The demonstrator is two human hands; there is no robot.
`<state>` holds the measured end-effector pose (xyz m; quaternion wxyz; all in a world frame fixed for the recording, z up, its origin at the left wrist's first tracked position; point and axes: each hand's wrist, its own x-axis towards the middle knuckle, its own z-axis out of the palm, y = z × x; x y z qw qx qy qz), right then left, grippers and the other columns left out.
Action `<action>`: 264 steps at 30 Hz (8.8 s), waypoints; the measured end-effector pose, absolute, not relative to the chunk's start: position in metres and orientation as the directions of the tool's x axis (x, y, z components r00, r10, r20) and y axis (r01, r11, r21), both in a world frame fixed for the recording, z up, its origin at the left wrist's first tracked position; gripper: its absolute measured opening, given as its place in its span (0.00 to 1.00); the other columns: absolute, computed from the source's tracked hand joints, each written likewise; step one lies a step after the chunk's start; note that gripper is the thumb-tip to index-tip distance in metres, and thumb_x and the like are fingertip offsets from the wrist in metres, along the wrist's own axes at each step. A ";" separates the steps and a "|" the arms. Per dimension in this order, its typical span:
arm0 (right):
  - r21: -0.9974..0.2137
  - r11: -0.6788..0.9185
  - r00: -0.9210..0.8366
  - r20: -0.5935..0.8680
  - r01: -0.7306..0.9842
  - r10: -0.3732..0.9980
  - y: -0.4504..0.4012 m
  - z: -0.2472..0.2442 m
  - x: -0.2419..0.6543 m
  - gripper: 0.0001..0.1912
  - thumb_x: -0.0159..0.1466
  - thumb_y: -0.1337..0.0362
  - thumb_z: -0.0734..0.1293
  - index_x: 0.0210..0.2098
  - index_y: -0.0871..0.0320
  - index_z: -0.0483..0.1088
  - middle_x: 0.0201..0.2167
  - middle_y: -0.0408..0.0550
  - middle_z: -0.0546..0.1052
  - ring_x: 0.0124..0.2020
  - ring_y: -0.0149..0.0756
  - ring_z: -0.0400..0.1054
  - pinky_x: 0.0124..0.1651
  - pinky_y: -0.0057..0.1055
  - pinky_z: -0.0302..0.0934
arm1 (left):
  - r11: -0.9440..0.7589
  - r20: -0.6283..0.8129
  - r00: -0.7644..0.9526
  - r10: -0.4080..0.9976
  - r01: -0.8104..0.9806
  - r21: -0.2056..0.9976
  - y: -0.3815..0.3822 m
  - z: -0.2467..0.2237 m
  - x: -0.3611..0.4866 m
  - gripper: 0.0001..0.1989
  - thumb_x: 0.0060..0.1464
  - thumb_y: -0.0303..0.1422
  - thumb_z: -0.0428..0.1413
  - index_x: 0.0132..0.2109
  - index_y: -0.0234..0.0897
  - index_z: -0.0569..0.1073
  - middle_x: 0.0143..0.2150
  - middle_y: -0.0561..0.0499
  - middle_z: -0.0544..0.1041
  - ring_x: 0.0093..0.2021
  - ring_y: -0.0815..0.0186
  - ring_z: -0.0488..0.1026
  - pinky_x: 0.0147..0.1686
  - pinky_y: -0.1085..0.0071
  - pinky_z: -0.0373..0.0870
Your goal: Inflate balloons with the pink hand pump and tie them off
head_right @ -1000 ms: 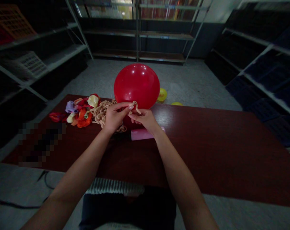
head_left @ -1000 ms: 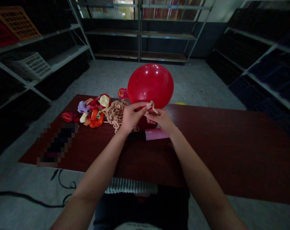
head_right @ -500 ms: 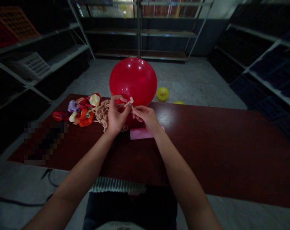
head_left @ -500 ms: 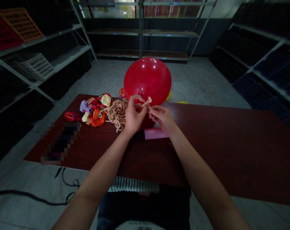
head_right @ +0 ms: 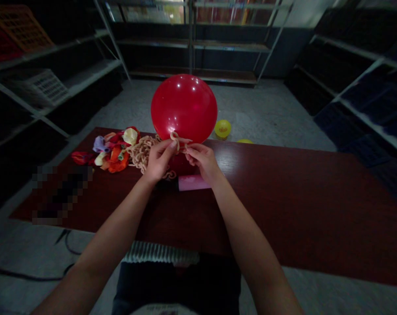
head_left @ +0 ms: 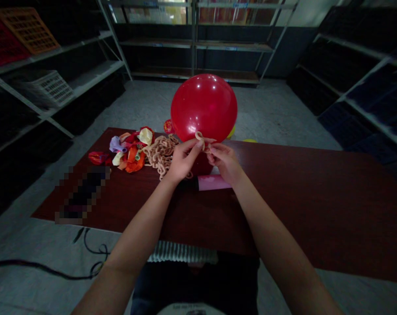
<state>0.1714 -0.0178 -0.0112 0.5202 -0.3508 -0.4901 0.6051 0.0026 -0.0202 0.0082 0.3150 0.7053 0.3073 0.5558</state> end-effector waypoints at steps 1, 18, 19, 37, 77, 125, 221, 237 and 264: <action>-0.954 0.027 -0.208 0.093 -0.298 0.974 -0.017 -0.012 0.171 0.16 0.61 0.50 0.77 0.35 0.51 0.71 0.26 0.40 0.69 0.27 0.30 0.58 0.28 0.32 0.51 | -0.626 0.595 0.222 0.773 0.110 0.772 -0.019 0.009 0.001 0.17 0.72 0.43 0.54 0.40 0.38 0.80 0.36 0.47 0.80 0.39 0.59 0.78 0.45 0.61 0.76; -0.925 0.113 -0.175 0.187 -0.362 0.967 -0.016 -0.015 0.167 0.18 0.60 0.45 0.77 0.37 0.49 0.72 0.26 0.38 0.63 0.26 0.30 0.56 0.28 0.31 0.53 | -0.724 0.735 0.182 0.653 0.434 0.535 -0.006 -0.013 0.004 0.04 0.68 0.31 0.59 0.49 0.39 0.73 0.32 0.53 0.74 0.30 0.67 0.73 0.34 0.72 0.71; -0.922 0.110 -0.179 0.187 -0.371 0.966 -0.016 -0.015 0.167 0.19 0.59 0.45 0.78 0.37 0.49 0.72 0.27 0.38 0.63 0.26 0.30 0.56 0.29 0.31 0.53 | -0.729 0.737 0.207 0.644 0.458 0.508 -0.007 -0.012 0.004 0.02 0.69 0.30 0.58 0.47 0.39 0.74 0.32 0.52 0.75 0.31 0.67 0.74 0.35 0.71 0.71; -0.941 0.262 -0.085 0.285 -0.213 0.955 -0.013 -0.022 0.163 0.24 0.64 0.36 0.72 0.42 0.48 0.70 0.30 0.38 0.68 0.25 0.29 0.60 0.28 0.31 0.58 | -0.607 0.688 0.234 0.688 0.704 0.368 -0.004 -0.021 0.013 0.11 0.74 0.35 0.53 0.53 0.32 0.73 0.39 0.40 0.82 0.36 0.58 0.82 0.37 0.68 0.77; -0.945 0.276 -0.145 0.302 -0.176 0.942 -0.009 -0.026 0.170 0.23 0.66 0.38 0.72 0.34 0.50 0.69 0.31 0.42 0.71 0.26 0.30 0.66 0.27 0.32 0.64 | -0.649 0.458 0.463 0.759 0.474 0.596 -0.017 0.011 0.003 0.06 0.69 0.29 0.59 0.47 0.39 0.67 0.45 0.45 0.81 0.44 0.59 0.81 0.43 0.67 0.73; -0.927 0.119 -0.142 0.179 -0.356 0.973 -0.009 -0.021 0.168 0.22 0.66 0.45 0.70 0.29 0.50 0.57 0.25 0.38 0.57 0.26 0.31 0.56 0.31 0.33 0.61 | -0.705 0.545 0.451 0.707 0.513 0.489 -0.026 0.017 0.001 0.12 0.73 0.28 0.55 0.60 0.35 0.67 0.48 0.44 0.81 0.45 0.59 0.81 0.46 0.66 0.76; -0.947 0.269 0.024 0.269 -0.177 0.963 -0.015 -0.015 0.169 0.14 0.59 0.48 0.78 0.35 0.51 0.81 0.25 0.42 0.79 0.23 0.32 0.70 0.30 0.34 0.70 | -0.586 0.559 0.201 0.805 0.112 0.803 -0.012 -0.005 0.004 0.10 0.69 0.39 0.63 0.51 0.43 0.83 0.45 0.46 0.84 0.40 0.60 0.78 0.41 0.63 0.76; -0.963 0.177 -0.017 0.184 -0.201 0.983 -0.013 -0.021 0.168 0.18 0.58 0.41 0.77 0.36 0.46 0.80 0.28 0.43 0.80 0.27 0.37 0.72 0.33 0.39 0.71 | -0.699 0.692 0.157 0.705 0.324 0.638 -0.013 -0.004 0.001 0.08 0.67 0.30 0.62 0.52 0.44 0.80 0.41 0.46 0.81 0.36 0.59 0.75 0.41 0.61 0.76; -0.985 0.145 -0.240 0.164 -0.094 0.957 -0.022 -0.009 0.163 0.22 0.65 0.44 0.73 0.51 0.51 0.83 0.36 0.46 0.86 0.23 0.30 0.74 0.27 0.30 0.70 | -0.533 0.594 -0.313 0.741 0.263 0.804 -0.007 -0.010 0.005 0.08 0.65 0.34 0.64 0.37 0.41 0.74 0.33 0.50 0.78 0.35 0.64 0.76 0.38 0.67 0.75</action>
